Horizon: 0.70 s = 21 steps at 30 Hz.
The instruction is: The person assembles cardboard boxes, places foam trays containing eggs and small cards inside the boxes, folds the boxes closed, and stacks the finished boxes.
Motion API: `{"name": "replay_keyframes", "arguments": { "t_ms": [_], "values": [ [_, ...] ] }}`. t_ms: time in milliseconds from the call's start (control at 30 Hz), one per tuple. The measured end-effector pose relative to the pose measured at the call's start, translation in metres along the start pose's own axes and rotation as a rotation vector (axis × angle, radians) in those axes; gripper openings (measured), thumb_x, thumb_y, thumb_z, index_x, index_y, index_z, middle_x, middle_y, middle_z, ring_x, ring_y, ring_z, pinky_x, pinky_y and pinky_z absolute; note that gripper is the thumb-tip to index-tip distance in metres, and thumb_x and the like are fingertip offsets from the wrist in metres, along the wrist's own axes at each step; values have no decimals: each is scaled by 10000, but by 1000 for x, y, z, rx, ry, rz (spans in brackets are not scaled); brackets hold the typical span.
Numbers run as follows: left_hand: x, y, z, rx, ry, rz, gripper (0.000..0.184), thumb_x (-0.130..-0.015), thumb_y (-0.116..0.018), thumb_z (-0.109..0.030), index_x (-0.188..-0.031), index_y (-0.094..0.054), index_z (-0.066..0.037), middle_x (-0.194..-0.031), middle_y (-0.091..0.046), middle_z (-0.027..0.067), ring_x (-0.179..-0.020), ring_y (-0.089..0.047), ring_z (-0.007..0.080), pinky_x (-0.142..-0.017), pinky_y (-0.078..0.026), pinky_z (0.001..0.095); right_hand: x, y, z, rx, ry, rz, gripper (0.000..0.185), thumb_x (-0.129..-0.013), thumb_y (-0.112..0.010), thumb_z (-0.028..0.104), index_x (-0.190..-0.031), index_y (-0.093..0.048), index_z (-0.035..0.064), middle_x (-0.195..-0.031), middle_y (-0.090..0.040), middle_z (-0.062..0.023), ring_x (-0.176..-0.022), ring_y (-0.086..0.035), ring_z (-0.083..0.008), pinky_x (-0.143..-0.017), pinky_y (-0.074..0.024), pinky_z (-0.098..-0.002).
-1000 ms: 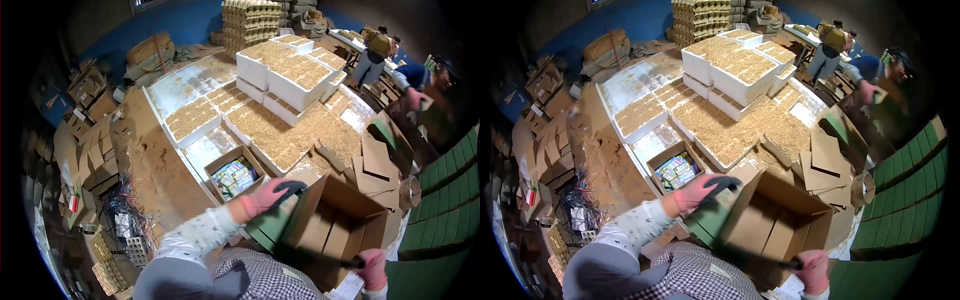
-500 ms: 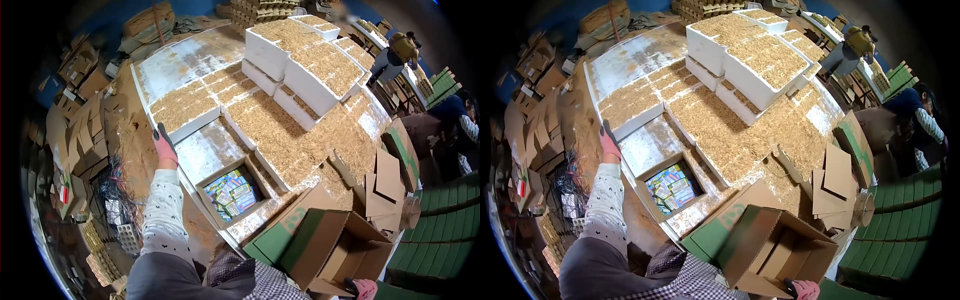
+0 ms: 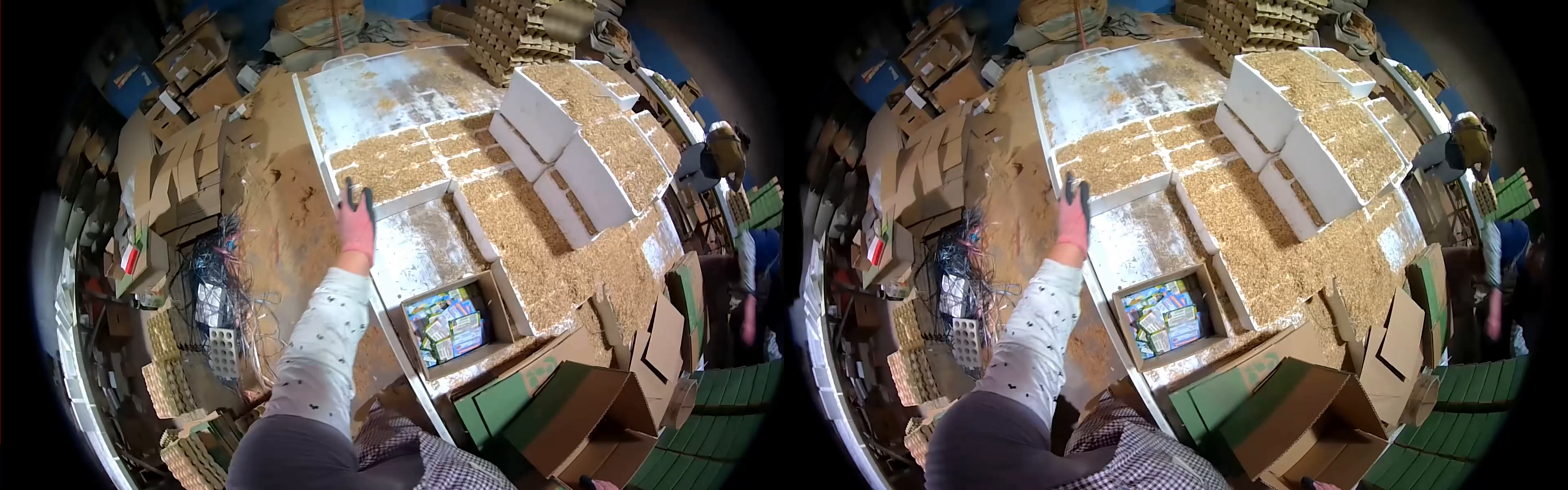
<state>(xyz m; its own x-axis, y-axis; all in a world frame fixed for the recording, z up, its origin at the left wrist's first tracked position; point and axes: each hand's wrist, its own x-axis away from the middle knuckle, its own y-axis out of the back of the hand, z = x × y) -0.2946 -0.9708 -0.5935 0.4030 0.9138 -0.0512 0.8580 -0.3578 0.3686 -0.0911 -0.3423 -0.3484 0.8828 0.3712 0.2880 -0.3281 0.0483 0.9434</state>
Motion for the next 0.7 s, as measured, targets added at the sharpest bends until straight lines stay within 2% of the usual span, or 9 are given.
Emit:
{"name": "replay_keyframes", "arguments": {
  "t_ms": [133,200,267,333,367,400,500,600,700],
  "values": [
    [-72,13,108,-890,-253,-68,615,-878,-506,-459,-1397,-333,-176,-1358,-367,179,-1194,-417,378,-969,-364,457,4,-1,-2,41,-3,-17,510,-635,-757,375,-1048,-637,101,-933,-665,-76,-858,-631,-267,-776,-493,-368],
    [-109,-10,136,-1565,-230,89,595,-905,-463,-443,-1416,-294,-190,-1409,-313,160,-1222,-396,381,-964,-371,476,4,-2,-3,79,-3,-38,513,-638,-751,395,-1042,-640,97,-946,-663,-83,-878,-626,-271,-797,-485,-375],
    [-127,-30,114,-1101,-21,156,479,-980,-280,-351,-1436,-227,-212,-1469,-235,132,-1292,-308,396,-1004,-317,495,2,-9,-7,27,-46,-43,528,-635,-747,414,-1038,-642,90,-962,-660,-89,-895,-621,-278,-814,-479,-380],
    [-124,-27,95,-562,67,113,480,-989,-250,-351,-1439,-220,-185,-1436,-289,146,-1295,-312,353,-1045,-269,463,0,-3,-5,42,-55,4,550,-628,-745,432,-1035,-641,78,-982,-657,-98,-905,-620,-283,-822,-478,-382],
    [-123,-27,87,95,228,43,501,-986,-278,-363,-1438,-227,-154,-1401,-341,156,-1278,-344,311,-1059,-255,443,-2,-2,-3,39,-62,26,551,-628,-745,431,-1037,-640,76,-983,-657,-99,-907,-620,-282,-823,-479,-382],
    [-117,-19,83,155,93,202,531,-972,-345,-351,-1435,-228,-119,-1396,-345,148,-1269,-353,293,-1054,-267,420,-4,-1,-1,39,-65,48,553,-629,-746,430,-1039,-639,75,-984,-658,-101,-910,-620,-282,-823,-480,-381],
    [-83,2,53,490,65,292,491,-920,-470,-296,-1354,-326,-118,-1232,-465,123,-1078,-507,264,-879,-431,399,3,-6,-9,50,-43,33,547,-633,-748,420,-1045,-636,78,-980,-659,-99,-909,-621,-276,-819,-483,-378],
    [-59,17,43,866,285,219,398,-862,-558,-218,-1239,-463,-133,-1100,-564,95,-949,-603,241,-790,-522,398,2,-8,-7,46,-17,12,531,-637,-749,408,-1043,-639,84,-970,-663,-100,-898,-625,-280,-809,-487,-382],
    [-13,67,-2,1034,581,314,342,-880,-533,-271,-1189,-522,-126,-1078,-602,65,-978,-597,236,-867,-496,371,-4,-1,-5,36,8,-7,513,-647,-741,390,-1052,-627,97,-980,-646,-89,-909,-609,-272,-814,-475,-382]
  ]
}}
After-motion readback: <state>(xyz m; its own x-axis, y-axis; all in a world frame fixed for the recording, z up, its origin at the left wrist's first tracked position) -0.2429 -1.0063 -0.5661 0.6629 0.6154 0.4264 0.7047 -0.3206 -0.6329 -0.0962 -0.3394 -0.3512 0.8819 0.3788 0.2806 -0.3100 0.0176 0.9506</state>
